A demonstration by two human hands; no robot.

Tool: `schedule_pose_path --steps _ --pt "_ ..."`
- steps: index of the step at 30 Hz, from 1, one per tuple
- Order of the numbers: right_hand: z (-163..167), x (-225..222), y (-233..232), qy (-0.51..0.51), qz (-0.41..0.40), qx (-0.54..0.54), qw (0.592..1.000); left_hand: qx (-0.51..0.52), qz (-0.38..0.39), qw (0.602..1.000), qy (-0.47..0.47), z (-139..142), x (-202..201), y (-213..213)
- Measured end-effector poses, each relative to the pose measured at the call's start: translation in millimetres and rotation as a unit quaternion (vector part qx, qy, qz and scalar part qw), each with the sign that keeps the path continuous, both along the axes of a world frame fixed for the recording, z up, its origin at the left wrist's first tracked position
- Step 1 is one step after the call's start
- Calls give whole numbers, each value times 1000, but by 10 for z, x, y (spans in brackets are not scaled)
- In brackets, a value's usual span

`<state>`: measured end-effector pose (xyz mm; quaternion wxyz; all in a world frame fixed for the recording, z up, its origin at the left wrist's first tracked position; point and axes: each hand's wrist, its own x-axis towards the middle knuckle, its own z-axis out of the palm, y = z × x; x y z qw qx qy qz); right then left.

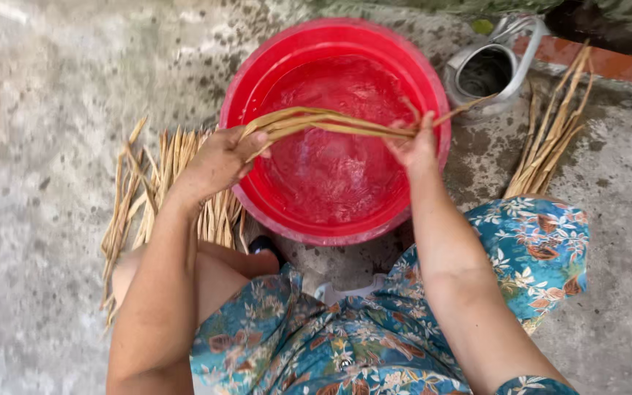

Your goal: The person repeatedly picks up bundles of dried sticks from the floor, submerges them in a red bucket of water, and rubs them with both hands. The person then places the wet sticks back on the floor and repeats the process with new bundles.

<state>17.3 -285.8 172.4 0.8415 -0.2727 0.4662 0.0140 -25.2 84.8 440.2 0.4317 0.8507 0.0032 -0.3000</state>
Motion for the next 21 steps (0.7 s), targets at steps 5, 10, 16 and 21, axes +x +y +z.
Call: schedule_pose_path --steps 5,10,16,21 --pt "573 -231 1087 -201 227 167 938 100 -14 995 12 -331 121 -396" --pt "786 -99 1431 -195 232 87 949 142 -200 968 44 -641 -282 -965" --pt "375 -5 455 -98 18 62 993 106 -164 977 84 107 -492 -469" --pt "104 -52 -381 -95 -110 54 988 66 -9 996 57 809 -476 352"
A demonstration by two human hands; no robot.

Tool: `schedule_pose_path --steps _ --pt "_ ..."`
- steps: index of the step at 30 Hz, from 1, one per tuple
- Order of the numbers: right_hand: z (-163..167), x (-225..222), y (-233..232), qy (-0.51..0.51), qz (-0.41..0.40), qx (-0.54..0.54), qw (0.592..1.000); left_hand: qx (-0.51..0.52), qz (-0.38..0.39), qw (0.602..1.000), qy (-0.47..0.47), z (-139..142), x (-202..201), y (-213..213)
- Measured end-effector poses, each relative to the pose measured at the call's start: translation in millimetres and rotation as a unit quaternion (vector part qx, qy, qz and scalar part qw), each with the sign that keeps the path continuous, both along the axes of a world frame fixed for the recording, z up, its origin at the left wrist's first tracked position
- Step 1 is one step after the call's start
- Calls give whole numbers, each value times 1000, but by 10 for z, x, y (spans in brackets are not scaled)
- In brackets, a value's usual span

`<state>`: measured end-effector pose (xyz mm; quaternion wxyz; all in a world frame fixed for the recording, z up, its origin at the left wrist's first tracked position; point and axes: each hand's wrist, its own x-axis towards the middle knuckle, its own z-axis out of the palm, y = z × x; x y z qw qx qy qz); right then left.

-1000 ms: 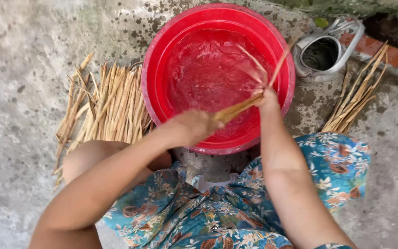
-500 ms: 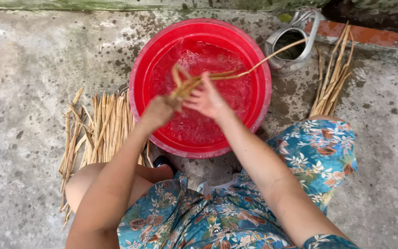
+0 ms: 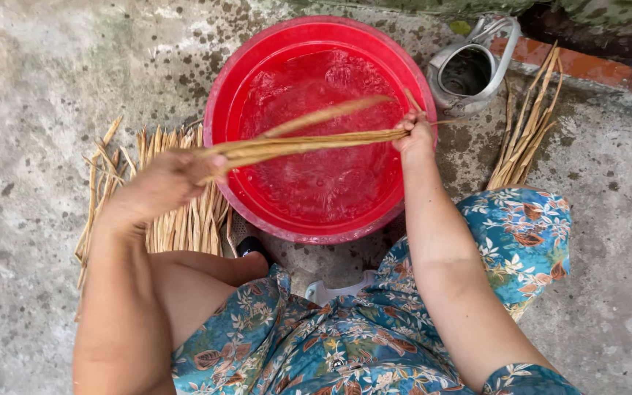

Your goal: The person repeatedly picks up bundles of dried sticks from the floor, submerges them in a red bucket of water, and rubs them with both hands. The person then places the wet sticks back on the floor and repeats the process with new bundles.

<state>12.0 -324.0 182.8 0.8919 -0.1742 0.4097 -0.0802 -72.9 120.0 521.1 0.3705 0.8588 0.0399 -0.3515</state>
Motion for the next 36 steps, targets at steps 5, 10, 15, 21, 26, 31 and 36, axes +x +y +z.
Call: schedule_pose_path --steps 5,10,15,21,26,31,36 --pt "146 -23 -7 -41 -31 -10 999 -56 128 989 -43 174 58 292" --pt "662 -197 1161 -99 308 -36 945 -77 184 979 -28 -364 469 195" --pt "958 -442 1982 -241 421 -44 873 -57 -184 980 -58 -1460 307 -722" --pt "521 -252 1465 -43 287 -44 956 -7 -250 965 -78 -1524 -30 -1105" --pt "215 62 850 -126 207 4 970 31 -242 969 -20 -1040 139 -815" --pt "498 64 664 -68 137 -38 987 -128 -39 991 12 -838 463 -269" --pt "674 -312 1262 -24 371 -166 913 43 26 998 -44 -1699 749 -101"
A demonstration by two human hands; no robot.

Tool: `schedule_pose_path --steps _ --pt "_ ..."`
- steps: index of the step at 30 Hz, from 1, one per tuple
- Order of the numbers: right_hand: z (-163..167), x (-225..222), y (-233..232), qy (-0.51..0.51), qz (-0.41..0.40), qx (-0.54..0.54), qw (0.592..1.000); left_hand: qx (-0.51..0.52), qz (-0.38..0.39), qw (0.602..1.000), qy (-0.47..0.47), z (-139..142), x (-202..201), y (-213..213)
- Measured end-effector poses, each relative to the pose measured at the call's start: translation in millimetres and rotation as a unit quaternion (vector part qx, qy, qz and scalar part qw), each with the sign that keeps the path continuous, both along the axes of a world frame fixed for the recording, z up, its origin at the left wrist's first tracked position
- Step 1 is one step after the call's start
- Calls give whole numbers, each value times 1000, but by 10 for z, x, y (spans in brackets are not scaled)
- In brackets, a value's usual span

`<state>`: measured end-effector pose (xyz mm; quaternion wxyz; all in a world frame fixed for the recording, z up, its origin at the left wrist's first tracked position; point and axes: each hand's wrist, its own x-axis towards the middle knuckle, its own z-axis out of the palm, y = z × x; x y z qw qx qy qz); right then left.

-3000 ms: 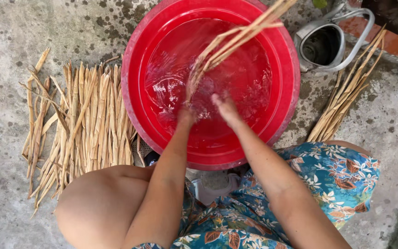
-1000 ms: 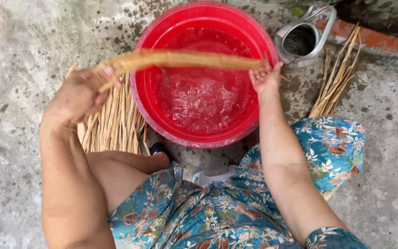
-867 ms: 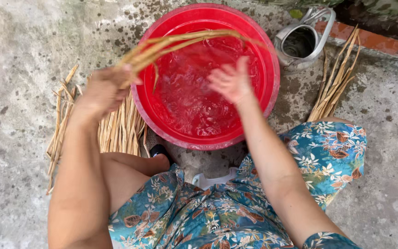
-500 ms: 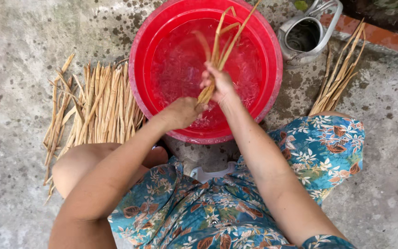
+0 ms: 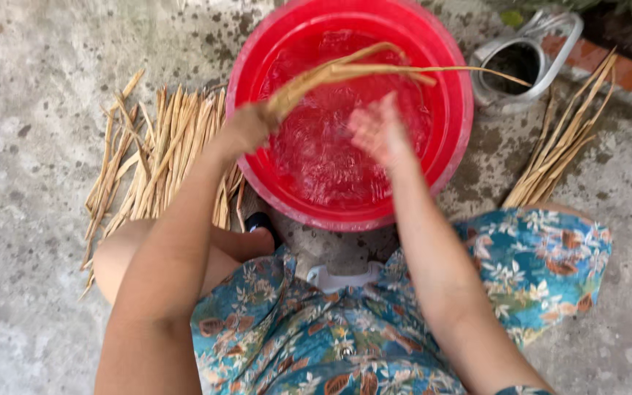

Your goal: The person repeatedly picks up bundles of dried sticks from the floor, submerges them in a red bucket of water, and rubs them with both hands. The person then places the wet sticks back on the floor and repeats the process with new bundles.

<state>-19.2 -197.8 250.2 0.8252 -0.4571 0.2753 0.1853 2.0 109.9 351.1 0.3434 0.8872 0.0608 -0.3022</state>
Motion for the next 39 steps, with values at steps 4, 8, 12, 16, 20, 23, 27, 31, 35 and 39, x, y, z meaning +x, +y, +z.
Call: schedule_pose_path --steps 4,8,12,16,20,23,27,31,35,39 --pt "-392 -274 428 26 235 -106 966 124 -213 964 -105 -1029 18 14" --pt "-977 -291 162 122 123 -133 976 129 -91 981 -109 -1633 60 60" --pt "-1294 -199 -216 101 -228 -106 963 118 90 989 -6 -2118 -174 -229" --pt "-1299 -268 13 57 -119 -250 959 33 98 991 83 -2462 -579 -727" --pt "-1219 -470 489 26 145 -285 947 -107 129 977 131 -2416 -701 -1141" --pt "-1225 -573 558 65 232 -261 935 -234 87 945 211 -2310 -843 -1451" --pt "-1389 -599 236 107 225 -267 931 -388 -107 846 349 -2395 -967 -1518" --pt "-1554 -561 26 68 244 -386 887 -289 -15 883 370 -2546 -786 -1337" --pt "-1450 -545 162 81 466 -448 759 -345 203 853 333 -2428 -592 -1215" --pt "-734 -531 363 2 563 -465 683 -435 337 771 320 -2129 -546 -1355"
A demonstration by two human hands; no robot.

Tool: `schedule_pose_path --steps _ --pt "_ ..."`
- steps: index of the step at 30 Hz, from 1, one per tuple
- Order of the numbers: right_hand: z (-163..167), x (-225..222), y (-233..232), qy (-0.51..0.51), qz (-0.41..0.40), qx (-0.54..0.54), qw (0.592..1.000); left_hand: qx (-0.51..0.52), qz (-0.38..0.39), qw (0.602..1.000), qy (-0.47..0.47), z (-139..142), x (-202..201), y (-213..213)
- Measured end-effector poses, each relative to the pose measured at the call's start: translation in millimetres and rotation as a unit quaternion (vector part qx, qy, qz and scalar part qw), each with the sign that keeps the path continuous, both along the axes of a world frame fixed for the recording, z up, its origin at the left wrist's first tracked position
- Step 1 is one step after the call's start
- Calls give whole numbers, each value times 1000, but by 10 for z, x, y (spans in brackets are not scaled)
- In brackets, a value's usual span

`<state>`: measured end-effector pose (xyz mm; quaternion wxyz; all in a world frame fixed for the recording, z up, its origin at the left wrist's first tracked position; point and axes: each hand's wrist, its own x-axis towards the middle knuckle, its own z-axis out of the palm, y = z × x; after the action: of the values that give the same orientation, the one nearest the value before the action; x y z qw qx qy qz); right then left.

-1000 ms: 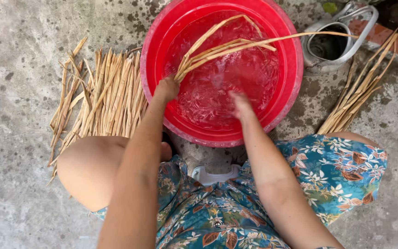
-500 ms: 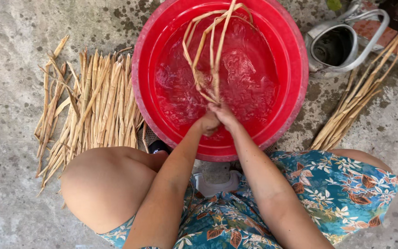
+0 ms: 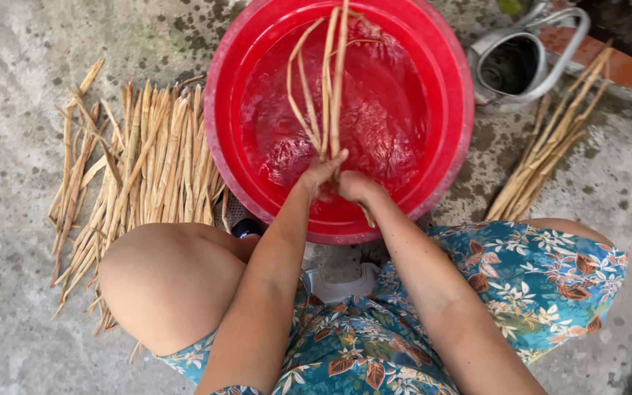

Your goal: The person repeatedly picks up bundles of dried sticks from the floor, submerges them in a red bucket of water, and rubs them with both hands. The person then places the wet sticks back on the floor and repeats the process with new bundles.

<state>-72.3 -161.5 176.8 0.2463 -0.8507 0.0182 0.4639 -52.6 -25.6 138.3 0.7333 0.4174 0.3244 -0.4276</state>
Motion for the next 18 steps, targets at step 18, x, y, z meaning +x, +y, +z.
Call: schedule_pose_path --steps 18 --pt "3706 -891 -2983 -329 -197 -150 911 -147 81 931 -324 2748 876 -497"
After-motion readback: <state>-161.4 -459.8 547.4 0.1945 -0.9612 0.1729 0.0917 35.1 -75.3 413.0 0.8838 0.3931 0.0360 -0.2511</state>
